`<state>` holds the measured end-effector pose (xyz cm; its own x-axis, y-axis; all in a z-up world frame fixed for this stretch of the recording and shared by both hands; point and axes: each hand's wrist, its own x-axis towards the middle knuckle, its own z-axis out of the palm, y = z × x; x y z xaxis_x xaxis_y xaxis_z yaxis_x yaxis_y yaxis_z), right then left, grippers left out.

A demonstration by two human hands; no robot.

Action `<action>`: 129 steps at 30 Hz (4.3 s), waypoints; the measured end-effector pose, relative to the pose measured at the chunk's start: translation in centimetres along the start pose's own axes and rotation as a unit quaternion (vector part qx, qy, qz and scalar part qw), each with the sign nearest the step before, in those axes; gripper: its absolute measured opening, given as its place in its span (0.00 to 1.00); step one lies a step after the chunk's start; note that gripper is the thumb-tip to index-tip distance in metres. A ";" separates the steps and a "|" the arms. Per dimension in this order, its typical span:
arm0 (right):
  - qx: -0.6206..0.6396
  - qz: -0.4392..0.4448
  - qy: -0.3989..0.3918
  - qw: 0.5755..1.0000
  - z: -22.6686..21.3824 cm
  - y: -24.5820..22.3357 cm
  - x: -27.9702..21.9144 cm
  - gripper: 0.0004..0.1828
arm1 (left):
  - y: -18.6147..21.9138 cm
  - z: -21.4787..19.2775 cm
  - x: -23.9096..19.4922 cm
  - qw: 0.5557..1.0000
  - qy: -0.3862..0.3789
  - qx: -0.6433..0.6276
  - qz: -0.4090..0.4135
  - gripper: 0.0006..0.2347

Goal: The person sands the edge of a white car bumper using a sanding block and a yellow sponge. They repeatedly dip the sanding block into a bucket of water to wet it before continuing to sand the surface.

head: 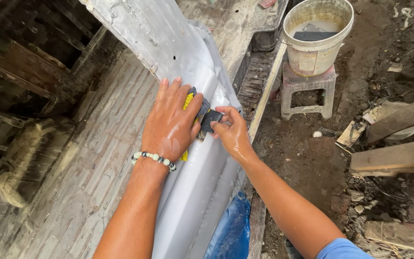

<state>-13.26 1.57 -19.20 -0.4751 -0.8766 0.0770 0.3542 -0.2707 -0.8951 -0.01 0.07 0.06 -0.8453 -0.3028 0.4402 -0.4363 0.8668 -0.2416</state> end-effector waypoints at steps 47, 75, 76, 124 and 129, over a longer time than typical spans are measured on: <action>-0.059 0.000 0.022 0.998 1.7 -1.8 -0.7 0.27 | -0.2 0.0 -0.1 1.000 0.025 -0.001 0.017 0.19; -0.168 0.043 0.047 0.984 2.3 -3.4 0.0 0.20 | -0.4 0.5 -0.3 0.999 0.032 -0.011 0.019 0.22; -0.127 0.031 0.033 0.991 2.0 -2.6 0.4 0.21 | -0.4 0.7 -0.3 0.999 0.034 -0.007 0.024 0.23; -0.457 -0.092 0.114 0.877 0.9 -4.8 -1.8 0.26 | -0.8 1.5 -0.5 0.998 0.049 -0.005 0.027 0.20; -0.471 -0.128 0.114 0.865 0.4 -4.2 -2.5 0.21 | -0.6 1.0 -0.5 0.998 0.043 -0.019 0.029 0.21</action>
<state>-13.24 4.73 -15.44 -0.6258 -0.7056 0.3326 -0.5485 0.0948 -0.8308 0.35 -0.69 -0.87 -0.8380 -0.2179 0.5003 -0.3745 0.8965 -0.2368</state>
